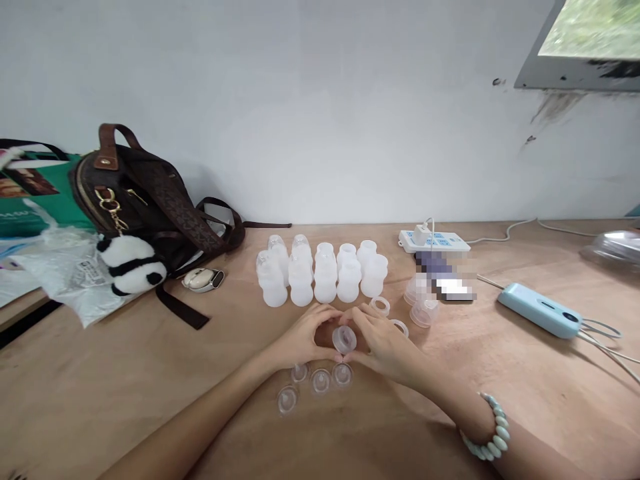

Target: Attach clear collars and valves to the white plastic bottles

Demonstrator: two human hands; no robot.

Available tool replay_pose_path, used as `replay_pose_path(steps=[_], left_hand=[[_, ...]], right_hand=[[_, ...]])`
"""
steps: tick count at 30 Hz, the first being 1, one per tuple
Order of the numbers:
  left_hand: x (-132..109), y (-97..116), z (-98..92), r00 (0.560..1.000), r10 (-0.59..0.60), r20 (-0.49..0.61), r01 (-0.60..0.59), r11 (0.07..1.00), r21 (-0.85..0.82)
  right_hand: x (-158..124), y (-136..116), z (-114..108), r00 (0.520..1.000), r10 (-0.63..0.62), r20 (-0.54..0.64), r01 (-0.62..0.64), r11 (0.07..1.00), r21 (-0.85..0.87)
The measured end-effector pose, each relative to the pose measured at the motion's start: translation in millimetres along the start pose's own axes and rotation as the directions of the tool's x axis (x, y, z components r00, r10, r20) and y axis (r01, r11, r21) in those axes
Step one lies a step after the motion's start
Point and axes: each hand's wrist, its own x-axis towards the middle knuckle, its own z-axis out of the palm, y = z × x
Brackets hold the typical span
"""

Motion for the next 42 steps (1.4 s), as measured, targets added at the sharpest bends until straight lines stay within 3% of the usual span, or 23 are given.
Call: replay_pose_path(steps=[6,13,26,34,37,39,42], left_hand=[[0,-2,-0.9,0.999,0.027,0.032,-0.026,0.999,-0.029],[3,0,-1.1,0.999,0.032,0.038,-0.031,0.999,-0.021],[2,7,-1.2,0.998,0.035,0.049,-0.034,0.999,-0.024],[0,11,-6.1,0.997,-0.031,0.077,0.034,0.999,-0.038],[-9,25,-20.6,0.996,-0.088,0.013,0.089,0.992,-0.093],[-13,44,-37.5,0.992,-0.078,-0.097,0.069,0.993,-0.093],[-5,78,-71.1,0.943,0.080,-0.322,-0.026,0.985,0.170]], right_hand=[[1,13,-6,0.995,-0.059,-0.085,0.062,0.997,0.044],[4,11,11,0.993,-0.118,-0.006,0.117,0.990,-0.082],[3,7,12,0.962,-0.172,-0.214,0.158,0.984,-0.081],[0,7,9,0.964,-0.141,-0.226,0.139,0.990,-0.026],[-1,8,2,0.955,-0.058,-0.290,0.086,0.993,0.085],[-2,6,-6,0.940,-0.017,-0.340,0.071,0.986,0.148],[-2,2,-19,0.911,-0.006,-0.413,0.090,0.979,0.185]])
